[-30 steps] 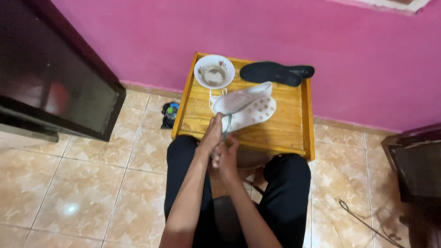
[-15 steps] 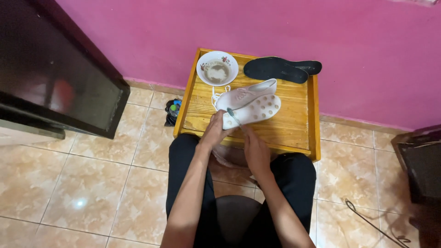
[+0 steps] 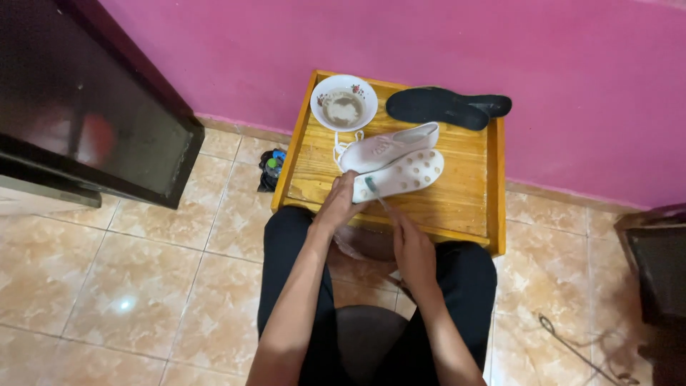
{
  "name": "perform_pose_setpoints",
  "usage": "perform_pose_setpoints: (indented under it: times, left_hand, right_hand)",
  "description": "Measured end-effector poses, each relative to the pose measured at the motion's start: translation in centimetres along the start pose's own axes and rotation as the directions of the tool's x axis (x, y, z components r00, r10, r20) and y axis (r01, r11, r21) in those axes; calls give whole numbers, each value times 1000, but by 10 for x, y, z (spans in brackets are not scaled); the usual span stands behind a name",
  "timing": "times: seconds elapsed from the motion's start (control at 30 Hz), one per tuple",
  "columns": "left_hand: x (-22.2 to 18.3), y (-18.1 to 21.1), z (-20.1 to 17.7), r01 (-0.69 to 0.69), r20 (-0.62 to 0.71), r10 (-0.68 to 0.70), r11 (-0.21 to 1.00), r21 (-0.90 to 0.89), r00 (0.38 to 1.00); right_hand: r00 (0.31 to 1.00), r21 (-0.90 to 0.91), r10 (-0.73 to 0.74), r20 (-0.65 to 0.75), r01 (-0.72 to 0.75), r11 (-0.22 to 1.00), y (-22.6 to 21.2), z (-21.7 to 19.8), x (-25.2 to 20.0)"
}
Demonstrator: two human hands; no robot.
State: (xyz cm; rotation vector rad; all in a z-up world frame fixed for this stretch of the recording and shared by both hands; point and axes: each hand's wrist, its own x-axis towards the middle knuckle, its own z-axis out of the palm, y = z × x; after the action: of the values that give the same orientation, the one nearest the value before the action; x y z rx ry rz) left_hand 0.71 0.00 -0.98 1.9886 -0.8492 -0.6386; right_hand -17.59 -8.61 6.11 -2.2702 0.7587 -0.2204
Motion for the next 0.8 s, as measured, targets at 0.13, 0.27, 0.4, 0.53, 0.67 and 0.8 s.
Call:
perform_pose_setpoints:
  times: [0.13,0.27,0.4,0.53,0.67,0.8]
  left_hand:
    - [-1,11,-5,-20,-5,20,1000,-9,1000]
    - [2,7,-3,-22,-6,22,1000,1,1000]
    - [-4,15,-9,-6,9,6,1000,5,1000]
    - [-4,15,-7,-2,0,2,1000,25,1000]
    - [1,10,-6,-12,4,12,1000,15,1000]
    - [2,4,-2,-27,-15,27,999,32,1000]
  right_hand:
    - [999,-52,-51,-16,50,997,23,22,34]
    - [1000,43,-9,-14,10,999,-6,0,15]
    - [1000,29,-10,-8,10,1000,17,14,19]
    - [1000,22,-18,0,18,1000,13,16,37]
    - [1000,54,9,6,-9,998,-19,-12,14]
    - [999,123,31,20,-33,992,-11,-1,23]
